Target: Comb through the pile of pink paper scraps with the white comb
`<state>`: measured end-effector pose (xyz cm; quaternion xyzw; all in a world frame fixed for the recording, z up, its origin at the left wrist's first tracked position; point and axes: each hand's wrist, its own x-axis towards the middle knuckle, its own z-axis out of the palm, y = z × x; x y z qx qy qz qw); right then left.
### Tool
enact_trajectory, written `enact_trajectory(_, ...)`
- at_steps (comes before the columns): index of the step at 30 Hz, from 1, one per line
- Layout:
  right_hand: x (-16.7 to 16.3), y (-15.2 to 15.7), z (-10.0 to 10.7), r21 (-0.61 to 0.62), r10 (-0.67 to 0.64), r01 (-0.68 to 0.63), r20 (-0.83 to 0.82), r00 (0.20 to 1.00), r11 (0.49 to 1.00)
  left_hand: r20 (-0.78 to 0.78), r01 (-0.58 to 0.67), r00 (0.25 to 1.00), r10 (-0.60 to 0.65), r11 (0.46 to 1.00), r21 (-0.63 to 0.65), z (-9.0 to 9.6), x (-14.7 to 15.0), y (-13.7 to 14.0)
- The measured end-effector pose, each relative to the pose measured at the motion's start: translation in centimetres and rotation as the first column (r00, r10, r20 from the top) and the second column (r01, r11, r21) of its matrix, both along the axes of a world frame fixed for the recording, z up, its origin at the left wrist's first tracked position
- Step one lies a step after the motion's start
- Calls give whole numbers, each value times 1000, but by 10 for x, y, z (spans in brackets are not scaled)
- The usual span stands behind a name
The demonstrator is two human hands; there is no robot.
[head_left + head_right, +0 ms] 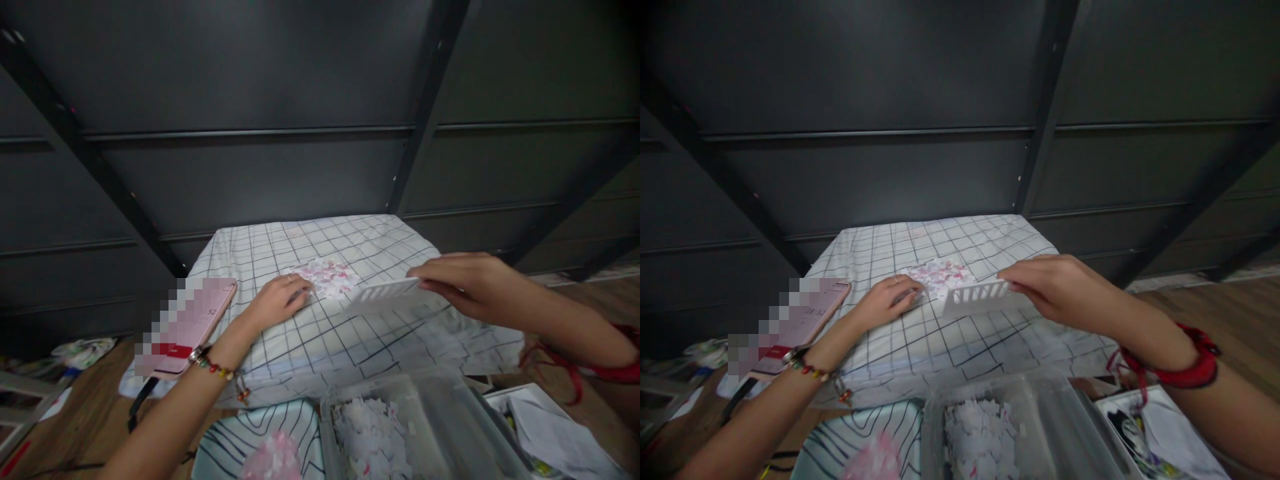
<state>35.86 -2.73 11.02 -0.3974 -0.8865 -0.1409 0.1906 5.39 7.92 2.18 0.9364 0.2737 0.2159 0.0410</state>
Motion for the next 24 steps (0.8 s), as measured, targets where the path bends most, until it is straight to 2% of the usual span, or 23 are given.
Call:
enact_trajectory(4,-4,36,-3,149,-65,63,13,998,987,13,-134,991,134,991,-1,3,-1,2)
enact_trajectory(6,-8,55,-6,172,-88,90,-23,996,981,35,-244,969,244,970,11,3,-3,5)
enact_trajectory(10,-23,87,-12,161,-56,68,-77,995,985,112,-488,869,482,872,39,-1,-12,14)
enact_trajectory(13,-39,107,-14,156,17,1,-117,993,988,139,-605,792,594,795,52,-5,-21,21)
enact_trajectory(16,-58,123,-18,163,87,-60,-165,982,985,109,-660,748,654,751,17,-7,-27,24)
enact_trajectory(19,-74,134,-24,174,155,-116,-227,962,978,81,-668,740,668,743,-29,-8,-30,25)
enact_trajectory(24,-94,126,-30,170,287,-248,-266,920,954,61,-684,725,686,728,-50,-10,-31,28)
